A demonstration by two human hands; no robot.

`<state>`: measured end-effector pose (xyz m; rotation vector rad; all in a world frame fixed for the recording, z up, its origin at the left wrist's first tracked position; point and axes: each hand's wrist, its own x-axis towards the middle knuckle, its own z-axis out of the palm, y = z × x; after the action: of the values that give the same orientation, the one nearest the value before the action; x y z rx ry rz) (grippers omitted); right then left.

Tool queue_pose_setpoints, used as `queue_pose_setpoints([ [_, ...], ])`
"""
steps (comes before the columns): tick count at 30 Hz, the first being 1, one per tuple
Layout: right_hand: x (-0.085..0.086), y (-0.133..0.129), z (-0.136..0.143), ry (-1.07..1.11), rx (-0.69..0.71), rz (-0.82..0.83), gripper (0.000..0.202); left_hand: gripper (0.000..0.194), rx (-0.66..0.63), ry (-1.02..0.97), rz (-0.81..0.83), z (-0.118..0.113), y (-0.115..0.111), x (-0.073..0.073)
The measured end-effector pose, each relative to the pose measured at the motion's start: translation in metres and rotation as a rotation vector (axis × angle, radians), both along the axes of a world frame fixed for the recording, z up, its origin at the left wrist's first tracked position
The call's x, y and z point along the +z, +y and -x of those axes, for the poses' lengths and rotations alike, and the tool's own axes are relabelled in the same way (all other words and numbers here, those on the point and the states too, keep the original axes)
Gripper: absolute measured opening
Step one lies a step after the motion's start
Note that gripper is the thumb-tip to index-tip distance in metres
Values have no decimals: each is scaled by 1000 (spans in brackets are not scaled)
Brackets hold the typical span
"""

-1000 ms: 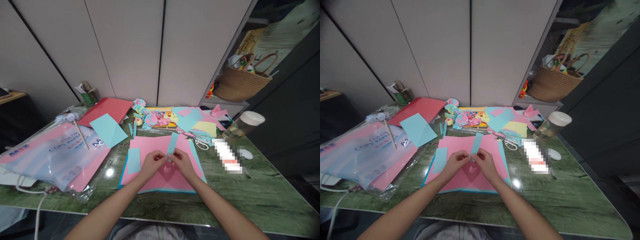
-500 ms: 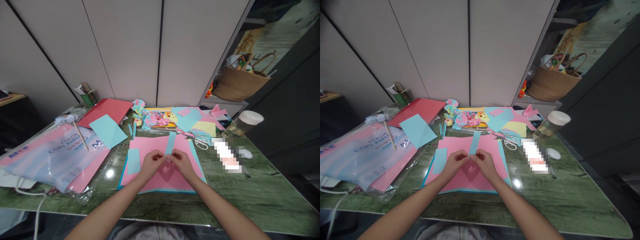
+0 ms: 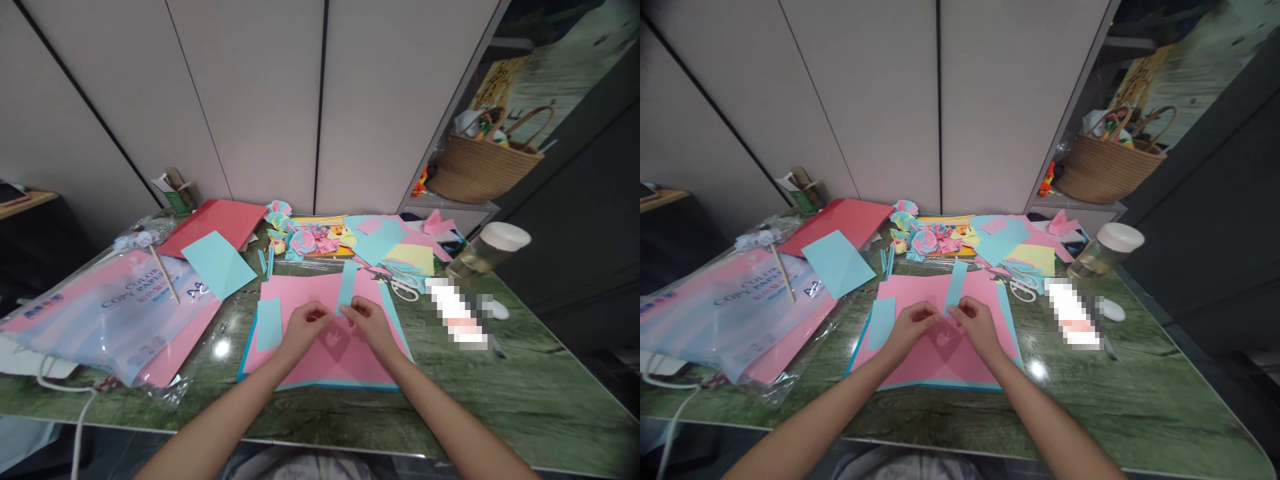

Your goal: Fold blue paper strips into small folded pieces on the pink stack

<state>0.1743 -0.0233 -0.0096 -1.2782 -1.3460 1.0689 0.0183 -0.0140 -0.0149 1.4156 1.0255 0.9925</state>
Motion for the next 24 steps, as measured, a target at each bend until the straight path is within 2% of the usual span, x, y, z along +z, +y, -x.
queue_pose_setpoints([
  [10,-3,0,2,-1,44,0,28,16,-42,-32,53,-2,-1,4],
  [24,0,-2,3,24,20,4,29,13,-1,44,-54,-3,-1,-2],
])
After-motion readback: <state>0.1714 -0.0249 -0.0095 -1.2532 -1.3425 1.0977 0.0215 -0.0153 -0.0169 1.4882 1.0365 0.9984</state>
